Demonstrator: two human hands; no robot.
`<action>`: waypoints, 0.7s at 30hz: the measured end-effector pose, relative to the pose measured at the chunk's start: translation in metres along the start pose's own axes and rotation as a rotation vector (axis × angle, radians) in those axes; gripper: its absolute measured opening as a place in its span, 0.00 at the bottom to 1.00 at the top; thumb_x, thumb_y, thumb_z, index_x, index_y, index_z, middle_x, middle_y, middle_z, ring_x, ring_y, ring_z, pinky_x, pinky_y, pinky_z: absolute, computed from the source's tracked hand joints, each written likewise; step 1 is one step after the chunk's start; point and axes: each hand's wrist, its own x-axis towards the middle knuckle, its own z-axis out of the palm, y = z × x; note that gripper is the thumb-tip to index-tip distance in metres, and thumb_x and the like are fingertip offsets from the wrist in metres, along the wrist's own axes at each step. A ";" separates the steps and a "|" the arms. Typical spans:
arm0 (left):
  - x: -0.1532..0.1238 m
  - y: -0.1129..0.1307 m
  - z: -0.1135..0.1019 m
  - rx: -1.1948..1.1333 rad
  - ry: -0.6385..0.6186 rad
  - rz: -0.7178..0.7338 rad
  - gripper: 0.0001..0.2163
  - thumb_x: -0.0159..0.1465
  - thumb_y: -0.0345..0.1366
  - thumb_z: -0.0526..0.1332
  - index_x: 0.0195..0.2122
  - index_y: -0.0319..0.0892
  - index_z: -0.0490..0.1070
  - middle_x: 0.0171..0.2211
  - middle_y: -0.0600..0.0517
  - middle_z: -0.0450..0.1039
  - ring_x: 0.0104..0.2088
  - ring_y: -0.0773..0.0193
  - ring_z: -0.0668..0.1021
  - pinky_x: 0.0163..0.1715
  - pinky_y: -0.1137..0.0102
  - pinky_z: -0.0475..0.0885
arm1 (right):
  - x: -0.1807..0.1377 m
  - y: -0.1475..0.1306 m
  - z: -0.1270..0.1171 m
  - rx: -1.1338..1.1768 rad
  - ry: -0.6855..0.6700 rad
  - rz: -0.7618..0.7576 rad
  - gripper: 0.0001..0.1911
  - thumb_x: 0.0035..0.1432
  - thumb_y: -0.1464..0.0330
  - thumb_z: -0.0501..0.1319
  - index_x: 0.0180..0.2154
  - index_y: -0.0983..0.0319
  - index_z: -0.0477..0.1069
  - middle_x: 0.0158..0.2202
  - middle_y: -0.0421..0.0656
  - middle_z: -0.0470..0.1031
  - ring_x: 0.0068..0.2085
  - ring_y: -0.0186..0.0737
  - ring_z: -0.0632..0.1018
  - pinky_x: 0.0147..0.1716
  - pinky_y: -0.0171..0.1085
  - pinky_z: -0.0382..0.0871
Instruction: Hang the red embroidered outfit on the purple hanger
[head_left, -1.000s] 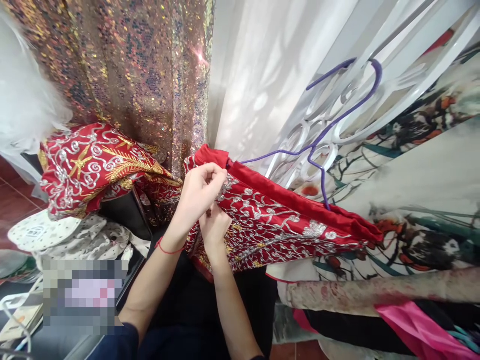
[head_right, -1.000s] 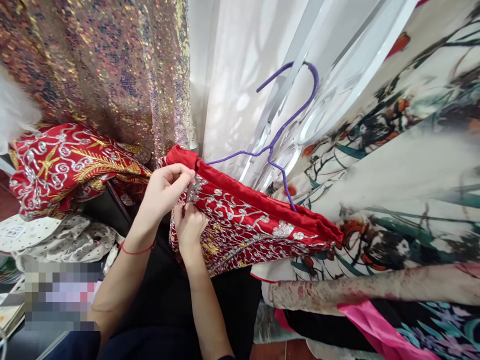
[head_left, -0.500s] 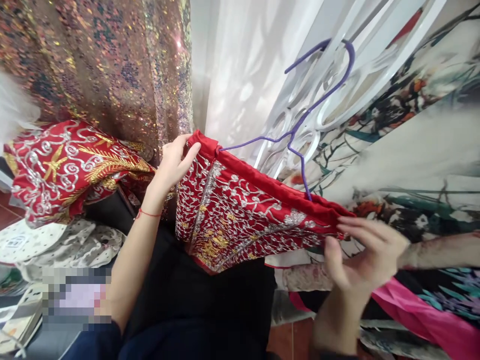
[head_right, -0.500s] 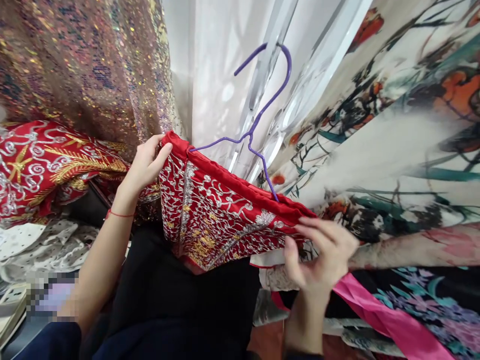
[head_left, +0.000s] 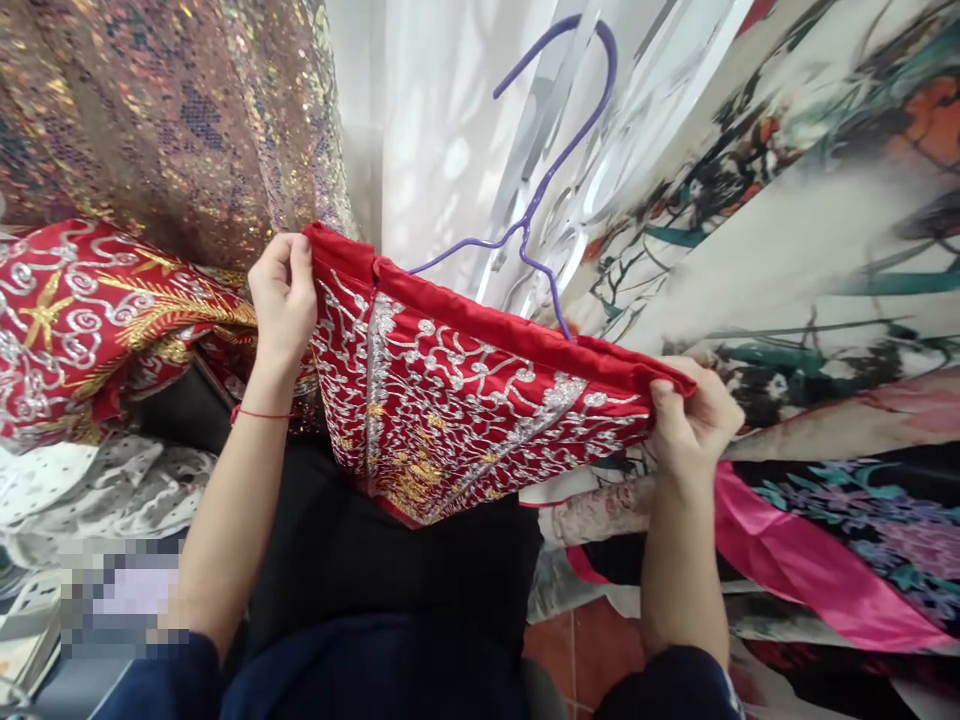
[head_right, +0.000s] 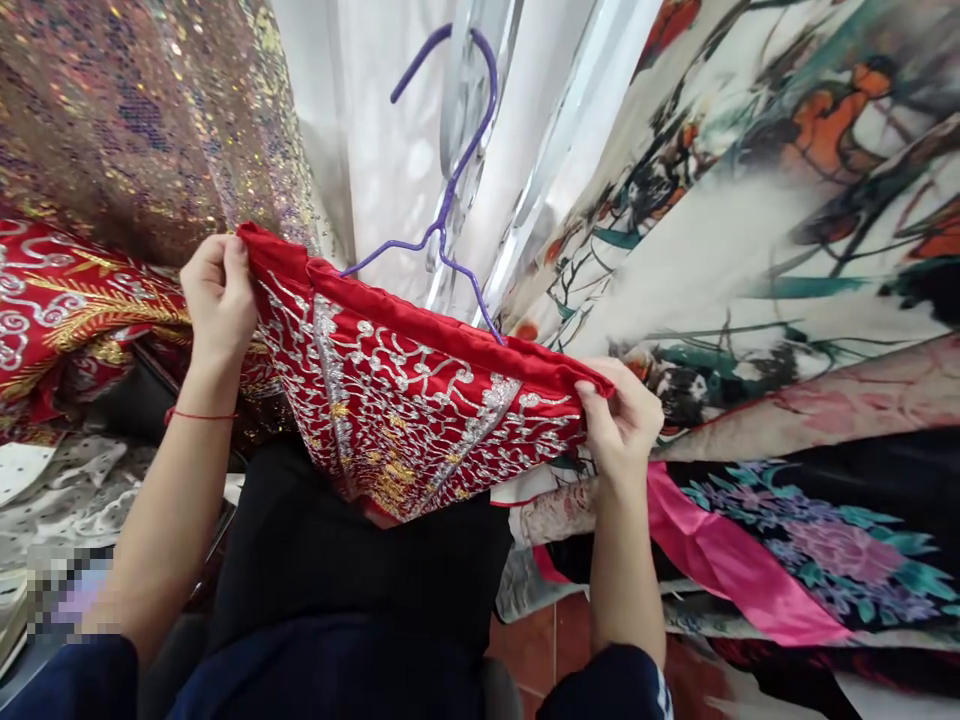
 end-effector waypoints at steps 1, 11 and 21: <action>0.002 0.003 -0.002 -0.006 -0.018 -0.008 0.30 0.66 0.67 0.52 0.27 0.41 0.63 0.24 0.58 0.58 0.27 0.73 0.62 0.33 0.73 0.65 | 0.003 -0.003 0.001 -0.030 0.080 0.011 0.18 0.63 0.52 0.64 0.34 0.61 0.80 0.29 0.49 0.78 0.30 0.41 0.78 0.33 0.42 0.69; 0.028 0.013 -0.012 -0.268 -0.480 -0.292 0.21 0.76 0.44 0.49 0.34 0.33 0.69 0.24 0.58 0.66 0.32 0.77 0.74 0.39 0.74 0.69 | 0.045 -0.009 0.003 0.368 -0.179 -0.075 0.41 0.56 0.31 0.51 0.15 0.55 0.39 0.18 0.44 0.68 0.27 0.35 0.76 0.30 0.42 0.70; 0.002 -0.034 0.003 -0.486 -0.377 -0.276 0.26 0.58 0.63 0.68 0.36 0.43 0.72 0.28 0.55 0.70 0.30 0.68 0.73 0.36 0.70 0.72 | 0.048 -0.044 0.025 0.767 -0.292 -0.056 0.25 0.62 0.54 0.66 0.21 0.59 0.62 0.25 0.40 0.66 0.28 0.36 0.72 0.27 0.40 0.66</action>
